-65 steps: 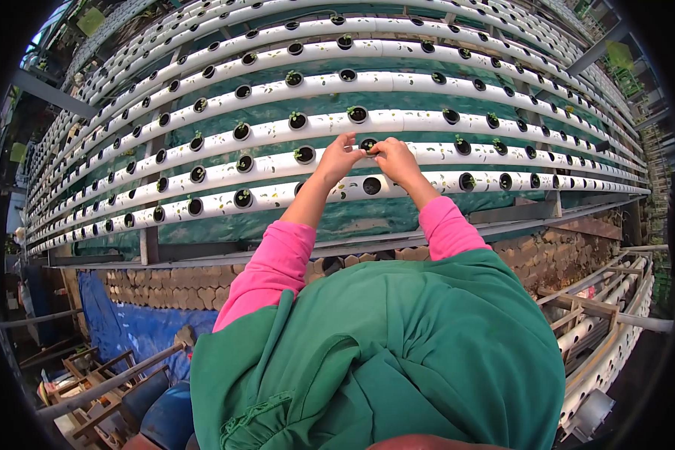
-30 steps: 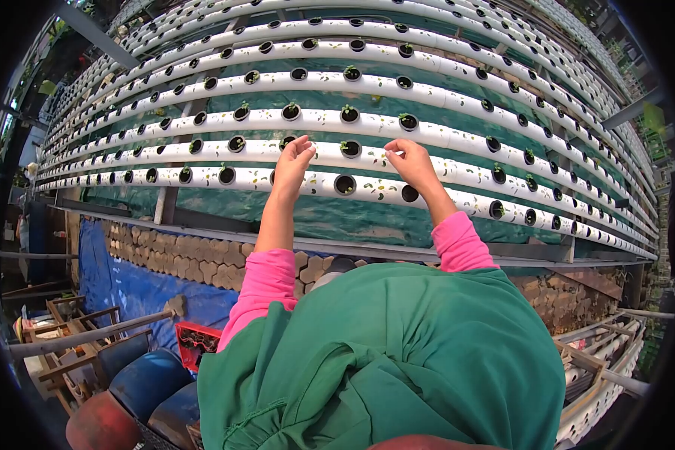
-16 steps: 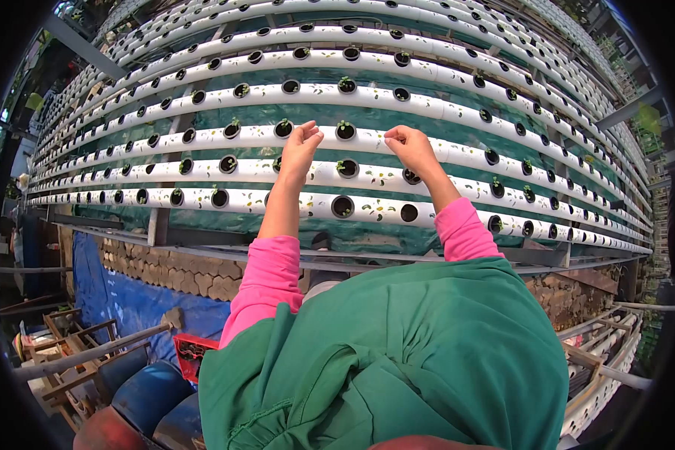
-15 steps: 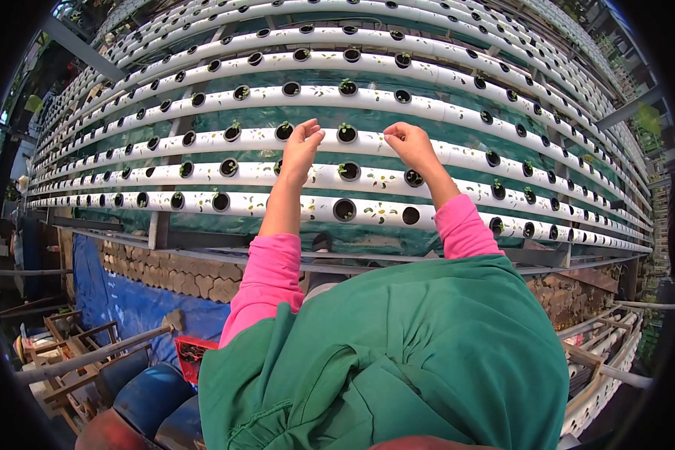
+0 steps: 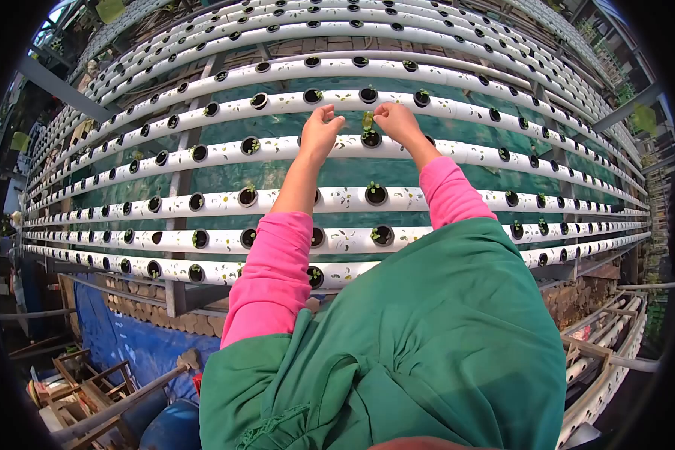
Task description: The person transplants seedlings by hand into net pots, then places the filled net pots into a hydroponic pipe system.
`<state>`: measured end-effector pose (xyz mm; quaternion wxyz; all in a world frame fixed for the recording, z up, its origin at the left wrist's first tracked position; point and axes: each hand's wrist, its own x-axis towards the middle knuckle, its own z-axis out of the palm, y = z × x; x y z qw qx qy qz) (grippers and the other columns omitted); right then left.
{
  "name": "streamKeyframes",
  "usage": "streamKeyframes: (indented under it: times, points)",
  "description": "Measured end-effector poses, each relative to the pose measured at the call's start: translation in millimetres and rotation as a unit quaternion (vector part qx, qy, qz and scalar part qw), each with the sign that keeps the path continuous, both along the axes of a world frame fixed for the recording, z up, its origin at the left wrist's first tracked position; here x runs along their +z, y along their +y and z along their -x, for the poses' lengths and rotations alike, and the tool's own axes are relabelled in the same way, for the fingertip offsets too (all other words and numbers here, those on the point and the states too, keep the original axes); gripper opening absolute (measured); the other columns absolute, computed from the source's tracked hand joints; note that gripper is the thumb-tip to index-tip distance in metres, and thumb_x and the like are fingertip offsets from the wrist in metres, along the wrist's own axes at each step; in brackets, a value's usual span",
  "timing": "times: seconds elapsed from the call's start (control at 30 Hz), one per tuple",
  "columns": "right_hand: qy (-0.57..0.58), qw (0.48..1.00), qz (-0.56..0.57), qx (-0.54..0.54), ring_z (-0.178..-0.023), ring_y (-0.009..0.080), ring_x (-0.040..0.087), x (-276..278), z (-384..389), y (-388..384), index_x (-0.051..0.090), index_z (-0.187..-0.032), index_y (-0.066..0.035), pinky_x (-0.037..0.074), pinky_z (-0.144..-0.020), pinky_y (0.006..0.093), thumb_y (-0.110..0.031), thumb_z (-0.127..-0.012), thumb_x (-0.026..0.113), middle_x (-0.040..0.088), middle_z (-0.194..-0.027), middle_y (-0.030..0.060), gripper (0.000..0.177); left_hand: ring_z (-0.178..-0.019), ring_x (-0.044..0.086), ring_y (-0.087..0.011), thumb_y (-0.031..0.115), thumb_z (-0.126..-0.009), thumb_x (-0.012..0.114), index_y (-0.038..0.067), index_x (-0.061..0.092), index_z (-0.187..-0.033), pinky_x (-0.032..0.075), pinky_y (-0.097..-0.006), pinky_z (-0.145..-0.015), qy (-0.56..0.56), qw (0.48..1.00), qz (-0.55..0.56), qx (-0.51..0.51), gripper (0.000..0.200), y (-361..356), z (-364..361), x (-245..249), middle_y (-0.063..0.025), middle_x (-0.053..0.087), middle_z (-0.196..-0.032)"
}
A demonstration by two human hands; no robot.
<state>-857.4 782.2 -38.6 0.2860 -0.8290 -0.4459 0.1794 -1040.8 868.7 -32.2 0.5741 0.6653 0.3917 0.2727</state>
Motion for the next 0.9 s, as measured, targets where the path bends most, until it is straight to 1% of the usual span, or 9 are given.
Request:
streamKeyframes:
  times: [0.1,0.13,0.37,0.5,0.6,0.67,0.77,0.8,0.9]
  points:
    - [-0.057,0.998,-0.023,-0.023,-0.097,0.0320,0.063,-14.2,-6.9,26.7,0.065,-0.106,-0.007,0.048,-0.086,0.0382,-0.019,-0.076,0.070,0.066,-0.106,0.0165,0.032,-0.114,0.054,-0.0207,0.022,-0.084,0.065,0.003,0.050,-0.130,0.042,-0.0315,-0.093,0.002,1.000,-0.002,-0.010,0.052,24.9,-16.7,-4.0,-0.0149,0.056,-0.125]
    - [-0.057,0.998,-0.001,-0.023,-0.105,0.0342,0.058,-17.6,-12.0,36.4,0.059,-0.117,-0.008,0.047,-0.092,0.0408,-0.019,-0.075,0.072,0.061,-0.115,0.0174,0.046,-0.114,0.054,-0.0213,0.022,-0.084,0.064,0.003,0.050,-0.130,0.042,-0.0317,-0.093,0.004,1.000,0.002,-0.015,0.052,32.1,-22.4,-5.2,-0.0153,0.055,-0.126]
    - [-0.130,0.987,0.046,-0.081,-0.119,0.0372,0.046,-32.6,-27.6,74.6,0.053,-0.124,-0.010,0.046,-0.094,0.0465,-0.027,-0.068,0.080,0.050,-0.126,0.0137,0.065,-0.117,0.052,-0.0241,0.024,-0.083,0.064,0.003,0.047,-0.133,0.041,-0.0334,-0.095,0.014,0.999,-0.008,-0.049,0.056,61.2,-44.1,-3.8,-0.0176,0.052,-0.130]
    - [-0.132,0.984,0.100,-0.058,-0.121,0.0364,0.042,-38.7,-33.0,82.8,0.055,-0.122,-0.010,0.046,-0.094,0.0456,-0.027,-0.066,0.080,0.048,-0.126,0.0128,0.064,-0.118,0.051,-0.0237,0.025,-0.083,0.064,0.004,0.047,-0.133,0.040,-0.0337,-0.096,0.014,0.998,0.004,-0.053,0.056,64.8,-48.9,-2.8,-0.0154,0.052,-0.132]
    - [-0.143,0.988,0.038,-0.051,-0.114,0.0360,0.050,-44.5,-45.8,81.6,0.056,-0.119,-0.008,0.047,-0.092,0.0443,-0.022,-0.066,0.076,0.054,-0.121,0.0137,0.058,-0.118,0.051,-0.0235,0.022,-0.084,0.063,0.004,0.047,-0.133,0.040,-0.0336,-0.096,0.011,0.998,-0.003,-0.066,0.054,66.2,-49.1,-2.6,-0.0144,0.052,-0.132]
    - [-0.005,0.997,-0.083,-0.005,-0.101,0.0299,0.060,-28.3,-53.8,76.2,0.055,-0.121,-0.005,0.048,-0.087,0.0381,-0.019,-0.066,0.072,0.062,-0.111,0.0140,0.059,-0.117,0.051,-0.0222,0.018,-0.086,0.061,0.005,0.047,-0.133,0.041,-0.0328,-0.096,-0.012,0.997,0.002,-0.070,0.051,67.2,-47.7,0.0,-0.0138,0.052,-0.133]
    - [0.118,0.981,-0.144,0.049,-0.089,0.0213,0.064,-4.5,-57.0,64.2,0.052,-0.125,-0.002,0.049,-0.082,0.0313,-0.019,-0.068,0.069,0.065,-0.102,0.0118,0.061,-0.110,0.056,-0.0207,0.012,-0.085,0.061,0.003,0.047,-0.133,0.045,-0.0311,-0.091,-0.045,0.995,-0.015,-0.082,0.051,70.0,-47.1,2.2,-0.0150,0.054,-0.130]
    - [0.180,0.972,-0.142,0.062,-0.087,0.0124,0.060,12.7,-49.9,56.3,0.051,-0.127,-0.003,0.048,-0.076,0.0271,-0.021,-0.071,0.068,0.064,-0.100,0.0070,0.061,-0.110,0.056,-0.0207,0.012,-0.085,0.061,0.003,0.047,-0.133,0.045,-0.0311,-0.091,-0.046,0.995,-0.014,-0.082,0.051,71.0,-48.2,0.1,-0.0150,0.054,-0.130]
    - [0.276,0.951,-0.101,0.091,-0.088,0.0081,0.056,52.2,-40.5,39.8,0.050,-0.129,-0.007,0.045,-0.072,0.0240,-0.018,-0.078,0.067,0.061,-0.101,-0.0006,0.055,-0.109,0.055,-0.0189,0.010,-0.085,0.060,0.004,0.046,-0.135,0.045,-0.0310,-0.091,-0.115,0.986,-0.001,-0.121,0.052,71.3,-51.5,-3.6,-0.0130,0.054,-0.129]
